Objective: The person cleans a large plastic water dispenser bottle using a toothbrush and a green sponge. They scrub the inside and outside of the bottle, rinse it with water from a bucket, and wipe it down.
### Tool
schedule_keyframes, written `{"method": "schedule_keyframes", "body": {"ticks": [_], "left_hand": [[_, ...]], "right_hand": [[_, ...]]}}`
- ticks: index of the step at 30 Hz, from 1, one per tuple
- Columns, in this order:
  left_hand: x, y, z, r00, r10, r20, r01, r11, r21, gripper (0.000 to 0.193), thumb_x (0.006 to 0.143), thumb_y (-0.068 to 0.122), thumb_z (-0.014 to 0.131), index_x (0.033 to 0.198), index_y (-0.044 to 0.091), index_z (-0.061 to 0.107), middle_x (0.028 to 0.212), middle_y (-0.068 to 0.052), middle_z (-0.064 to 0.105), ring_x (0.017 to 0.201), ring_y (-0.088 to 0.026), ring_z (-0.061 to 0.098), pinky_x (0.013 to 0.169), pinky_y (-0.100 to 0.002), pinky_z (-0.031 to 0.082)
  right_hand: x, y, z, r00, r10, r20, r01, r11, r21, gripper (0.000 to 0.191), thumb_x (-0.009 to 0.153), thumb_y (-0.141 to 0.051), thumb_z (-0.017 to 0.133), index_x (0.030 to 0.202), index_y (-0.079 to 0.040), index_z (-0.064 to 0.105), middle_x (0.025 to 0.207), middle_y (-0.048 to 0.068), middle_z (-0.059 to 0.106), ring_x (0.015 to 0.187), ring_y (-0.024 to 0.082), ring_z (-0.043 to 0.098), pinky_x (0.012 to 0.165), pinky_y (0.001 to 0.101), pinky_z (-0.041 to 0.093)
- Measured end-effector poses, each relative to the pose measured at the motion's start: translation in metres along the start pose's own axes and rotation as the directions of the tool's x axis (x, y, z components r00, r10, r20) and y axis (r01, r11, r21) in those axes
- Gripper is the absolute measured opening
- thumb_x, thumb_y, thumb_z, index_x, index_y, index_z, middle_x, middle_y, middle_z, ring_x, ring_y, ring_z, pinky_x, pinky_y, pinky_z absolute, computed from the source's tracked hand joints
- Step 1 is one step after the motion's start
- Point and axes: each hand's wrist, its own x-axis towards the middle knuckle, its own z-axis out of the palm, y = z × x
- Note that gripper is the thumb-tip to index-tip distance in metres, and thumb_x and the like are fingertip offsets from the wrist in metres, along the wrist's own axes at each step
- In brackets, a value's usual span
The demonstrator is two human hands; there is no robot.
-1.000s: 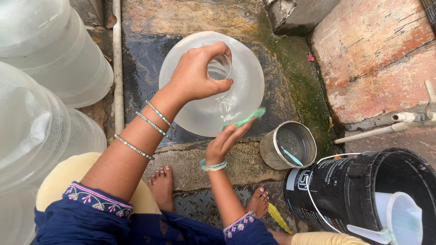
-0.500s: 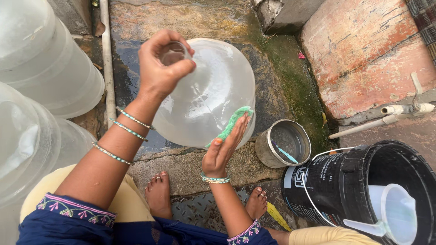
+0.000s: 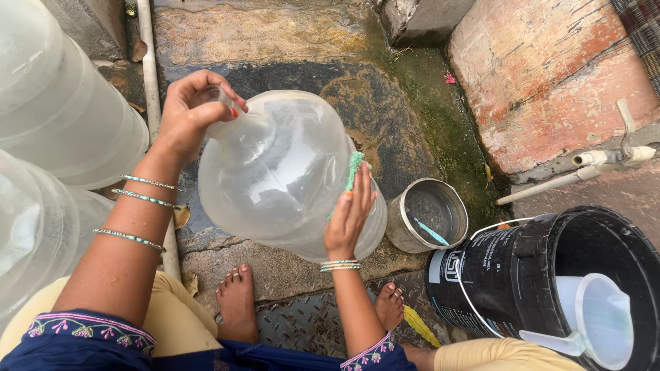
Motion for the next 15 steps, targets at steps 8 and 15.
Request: {"method": "schedule_keyframes", "body": {"ticks": [8, 15], "left_hand": [[-0.002, 0.006, -0.013, 0.997, -0.003, -0.082, 0.004, 1.0, 0.013, 0.02, 0.078, -0.001, 0.058, 0.097, 0.003, 0.062, 0.096, -0.014, 0.072, 0.095, -0.024, 0.074, 0.092, -0.038, 0.059], [0.002, 0.014, 0.014, 0.987, 0.013, -0.161, -0.008, 0.999, 0.031, 0.02, 0.079, -0.002, 0.059, 0.098, 0.002, 0.063, 0.097, -0.014, 0.071, 0.093, -0.025, 0.073, 0.09, -0.041, 0.061]], "right_hand": [[-0.009, 0.118, -0.017, 0.958, 0.287, 0.019, -0.27, 0.92, -0.285, 0.065, 0.108, -0.044, 0.016, 0.159, -0.007, 0.033, 0.168, 0.015, 0.031, 0.157, 0.039, 0.018, 0.127, 0.0539, 0.007], [-0.023, -0.041, 0.009, 0.998, -0.044, 0.038, 0.038, 0.987, 0.158, 0.075, 0.11, -0.057, 0.006, 0.166, -0.008, 0.016, 0.176, 0.013, 0.013, 0.165, 0.035, 0.005, 0.135, 0.0526, 0.0]]}}
